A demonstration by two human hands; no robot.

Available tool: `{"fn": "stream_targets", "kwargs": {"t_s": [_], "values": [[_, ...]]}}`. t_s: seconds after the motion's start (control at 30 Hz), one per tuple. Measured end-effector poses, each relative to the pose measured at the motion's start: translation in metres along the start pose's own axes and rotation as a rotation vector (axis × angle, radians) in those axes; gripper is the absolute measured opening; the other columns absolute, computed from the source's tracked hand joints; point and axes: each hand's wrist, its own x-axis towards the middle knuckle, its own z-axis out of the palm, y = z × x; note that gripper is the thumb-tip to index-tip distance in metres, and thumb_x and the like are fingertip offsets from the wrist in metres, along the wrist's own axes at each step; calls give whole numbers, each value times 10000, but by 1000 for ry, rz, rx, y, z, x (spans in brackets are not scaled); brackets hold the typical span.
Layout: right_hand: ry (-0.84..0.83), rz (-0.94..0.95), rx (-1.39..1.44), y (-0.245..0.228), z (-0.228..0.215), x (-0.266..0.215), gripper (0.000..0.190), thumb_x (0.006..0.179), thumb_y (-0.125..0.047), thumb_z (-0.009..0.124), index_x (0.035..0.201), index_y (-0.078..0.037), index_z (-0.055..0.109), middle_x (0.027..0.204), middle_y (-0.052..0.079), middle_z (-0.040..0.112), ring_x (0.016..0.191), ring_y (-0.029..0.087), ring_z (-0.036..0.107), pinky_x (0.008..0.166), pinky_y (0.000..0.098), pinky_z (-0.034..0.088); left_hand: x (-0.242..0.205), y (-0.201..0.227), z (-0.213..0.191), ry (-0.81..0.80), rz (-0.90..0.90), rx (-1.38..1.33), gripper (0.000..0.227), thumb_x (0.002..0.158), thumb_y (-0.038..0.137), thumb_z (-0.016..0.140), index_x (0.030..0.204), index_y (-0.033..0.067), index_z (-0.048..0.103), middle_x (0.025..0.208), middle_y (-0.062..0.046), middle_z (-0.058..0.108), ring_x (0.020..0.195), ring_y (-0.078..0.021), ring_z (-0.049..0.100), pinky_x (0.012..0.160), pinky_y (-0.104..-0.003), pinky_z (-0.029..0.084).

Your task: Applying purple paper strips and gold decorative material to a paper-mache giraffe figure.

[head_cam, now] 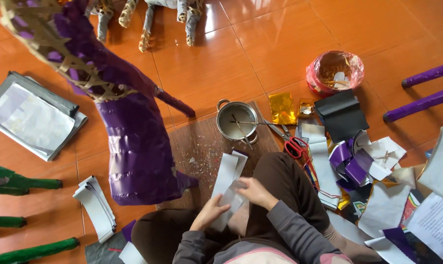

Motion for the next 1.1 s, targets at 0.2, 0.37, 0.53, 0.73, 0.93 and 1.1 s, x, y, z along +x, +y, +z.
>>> {"fn": "stream_targets", "kwargs": {"t_s": [0.2,0.37,0.53,0.73,0.93,1.1], "values": [[221,165,-115,-2,-39,21,226,922,-84,703,1115,33,699,924,130,766,795,135,668,715,307,561,54,8,-20,441,438,547,468,780,114,816,1210,44,646,1013,-173,741,942,-259,699,831,-371,557],[605,-46,-410,-5,-65,27,452,840,-17,673,1286,-23,599,1037,180,726,952,256,712,798,359,561,96,29,-25,431,432,600,405,849,180,746,1229,57,683,1006,-205,761,917,-283,770,817,-391,593],[839,-56,-415,-16,-75,22,364,876,-25,642,1239,-29,618,1032,176,692,914,317,707,759,371,573,161,18,-32,548,519,679,389,827,122,747,1212,74,705,1008,-225,747,945,-361,739,825,-431,576],[925,-163,-498,-14,-76,27,154,920,-41,642,1070,-11,667,980,173,696,905,343,700,774,377,556,201,19,-13,806,681,828,356,813,58,736,1168,83,715,995,-229,674,935,-425,659,808,-490,541],[887,-214,-521,-22,-69,27,111,924,-39,639,1022,-11,682,960,166,701,893,349,697,763,386,552,196,19,10,754,502,802,315,927,61,645,1229,129,703,1072,-183,702,1017,-385,661,892,-464,522],[898,-320,-565,-38,-62,30,114,936,-46,634,1040,-20,675,966,150,677,898,337,683,767,388,552,167,38,18,802,866,885,282,836,-19,620,1073,78,737,1119,-167,723,1037,-377,659,897,-442,531]]}}
